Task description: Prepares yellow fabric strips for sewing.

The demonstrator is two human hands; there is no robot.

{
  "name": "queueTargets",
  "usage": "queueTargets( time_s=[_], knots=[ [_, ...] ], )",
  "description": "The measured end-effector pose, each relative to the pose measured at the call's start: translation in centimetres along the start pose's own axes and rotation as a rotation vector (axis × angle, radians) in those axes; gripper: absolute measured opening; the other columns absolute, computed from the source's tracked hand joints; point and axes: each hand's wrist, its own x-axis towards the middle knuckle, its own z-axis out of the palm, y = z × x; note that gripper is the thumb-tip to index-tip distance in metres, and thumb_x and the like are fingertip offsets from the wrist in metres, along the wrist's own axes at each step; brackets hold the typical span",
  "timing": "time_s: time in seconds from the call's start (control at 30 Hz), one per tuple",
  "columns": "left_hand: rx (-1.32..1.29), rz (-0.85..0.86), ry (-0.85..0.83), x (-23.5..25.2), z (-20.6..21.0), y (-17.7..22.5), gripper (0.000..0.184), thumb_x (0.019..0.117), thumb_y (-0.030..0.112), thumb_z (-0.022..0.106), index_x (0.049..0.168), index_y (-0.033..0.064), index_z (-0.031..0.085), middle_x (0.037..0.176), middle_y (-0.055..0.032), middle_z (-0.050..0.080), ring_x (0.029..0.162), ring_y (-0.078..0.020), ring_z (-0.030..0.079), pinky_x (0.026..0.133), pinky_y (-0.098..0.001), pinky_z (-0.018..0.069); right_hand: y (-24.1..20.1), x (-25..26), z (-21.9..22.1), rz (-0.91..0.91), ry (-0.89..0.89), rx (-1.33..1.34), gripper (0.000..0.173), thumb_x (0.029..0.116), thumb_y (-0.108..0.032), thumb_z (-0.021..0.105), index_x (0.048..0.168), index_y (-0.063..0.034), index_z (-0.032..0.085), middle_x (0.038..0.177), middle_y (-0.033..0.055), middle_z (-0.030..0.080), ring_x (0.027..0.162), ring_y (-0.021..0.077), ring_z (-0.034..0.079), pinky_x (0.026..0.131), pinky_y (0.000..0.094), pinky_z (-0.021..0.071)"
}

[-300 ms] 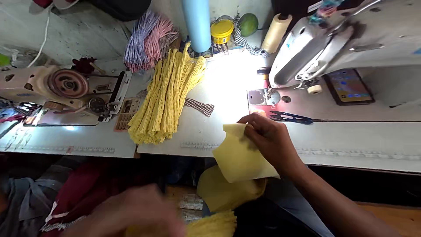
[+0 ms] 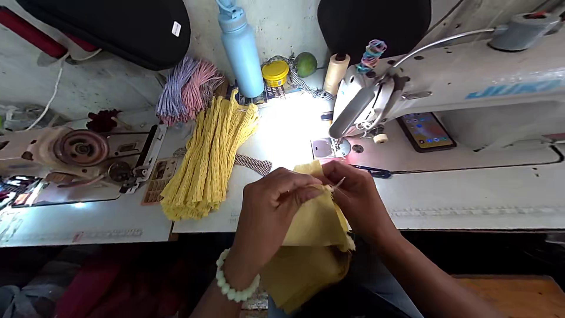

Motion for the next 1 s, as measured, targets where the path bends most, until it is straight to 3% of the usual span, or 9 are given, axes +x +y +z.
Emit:
queueTargets(
  time_s=[0.1,0.4,0.5,0.57,0.63,0.7,0.77,1.0],
  knots=[
    [-0.036,-0.102,0.026,0.4,1.3,-1.1,0.019,0.0919,0.023,0.076,0.101,0.0066,0.077,0.087,0.0052,0.071,0.07,0.0053,0.06,0.064,-0.0108,0.0507,0.2,-0.8,-0.7,-0.06,0.009,0.003,0.017,0.0944,0.0,0.056,0.099,0.0018,0.072,0.089,-0.0039,0.071,0.078,-0.0075,0.063,0.073,0.0098,0.0538],
    [0.031,-0.103,-0.028,1.4,2.2,-1.7,0.02,0.0904,0.026,0.077,0.099,0.008,0.077,0.085,0.0057,0.066,0.069,0.0048,0.057,0.062,-0.0096,0.0479,0.8,-1.2,-2.5,-0.139,-0.025,-0.049,0.013,0.095,-0.002,0.059,0.101,0.0034,0.069,0.088,-0.0024,0.072,0.081,-0.007,0.066,0.076,0.0099,0.0558],
    [0.036,-0.095,-0.038,1.5,2.4,-2.2,0.021,0.0903,0.029,0.077,0.098,0.0097,0.077,0.095,0.0037,0.066,0.071,0.0038,0.057,0.062,-0.0101,0.0487,1.1,-1.3,-2.8,-0.147,-0.027,-0.048,0.013,0.0961,-0.003,0.058,0.098,0.0037,0.069,0.091,-0.0007,0.072,0.083,-0.0065,0.066,0.078,0.0101,0.0555],
    [0.034,-0.14,-0.074,1.7,2.5,-2.2,0.026,0.0903,0.032,0.077,0.106,0.0104,0.075,0.098,0.004,0.069,0.071,0.004,0.058,0.063,-0.0109,0.0494,1.3,-1.4,-3.0,-0.153,-0.036,-0.047,0.014,0.0975,-0.004,0.058,0.1,0.0036,0.069,0.092,-0.0006,0.072,0.085,-0.0058,0.066,0.079,0.0112,0.0562],
    [0.05,-0.217,-0.137,2.1,2.5,-2.0,0.039,0.0902,0.036,0.076,0.12,0.0122,0.071,0.08,0.0076,0.062,0.063,0.0045,0.053,0.058,-0.0107,0.0448,1.5,-1.4,-3.3,-0.158,-0.045,-0.054,0.014,0.0982,-0.004,0.058,0.101,0.003,0.069,0.091,-0.0009,0.072,0.085,-0.0057,0.066,0.08,0.0112,0.0558],
    [0.046,-0.235,-0.211,2.4,2.4,-2.0,0.044,0.092,0.037,0.074,0.127,0.0115,0.07,0.08,0.0075,0.063,0.063,0.0044,0.053,0.059,-0.0113,0.0446,1.6,-1.5,-3.5,-0.162,-0.049,-0.079,0.015,0.0989,-0.006,0.057,0.101,0.0024,0.07,0.091,-0.0009,0.071,0.084,-0.0059,0.065,0.079,0.0104,0.0549],
    [0.018,-0.189,-0.251,2.5,2.5,-2.2,0.033,0.0953,0.033,0.071,0.12,0.0107,0.075,0.096,0.0059,0.073,0.074,0.006,0.061,0.068,-0.0107,0.0507,1.7,-1.5,-3.6,-0.17,-0.045,-0.104,0.016,0.0995,-0.007,0.057,0.101,0.0016,0.07,0.091,-0.0007,0.072,0.084,-0.0061,0.065,0.079,0.0101,0.0546],
    [0.022,-0.167,-0.125,2.1,3.7,-2.4,0.019,0.091,0.026,0.076,0.096,0.0079,0.078,0.083,0.0057,0.066,0.073,0.0052,0.061,0.065,-0.009,0.0501,2.1,-2.0,-3.1,-0.155,0.044,-0.114,0.013,0.0934,0.0,0.057,0.099,0.0042,0.068,0.09,0.0013,0.072,0.082,-0.0051,0.066,0.077,0.0104,0.0552]
  ],
)
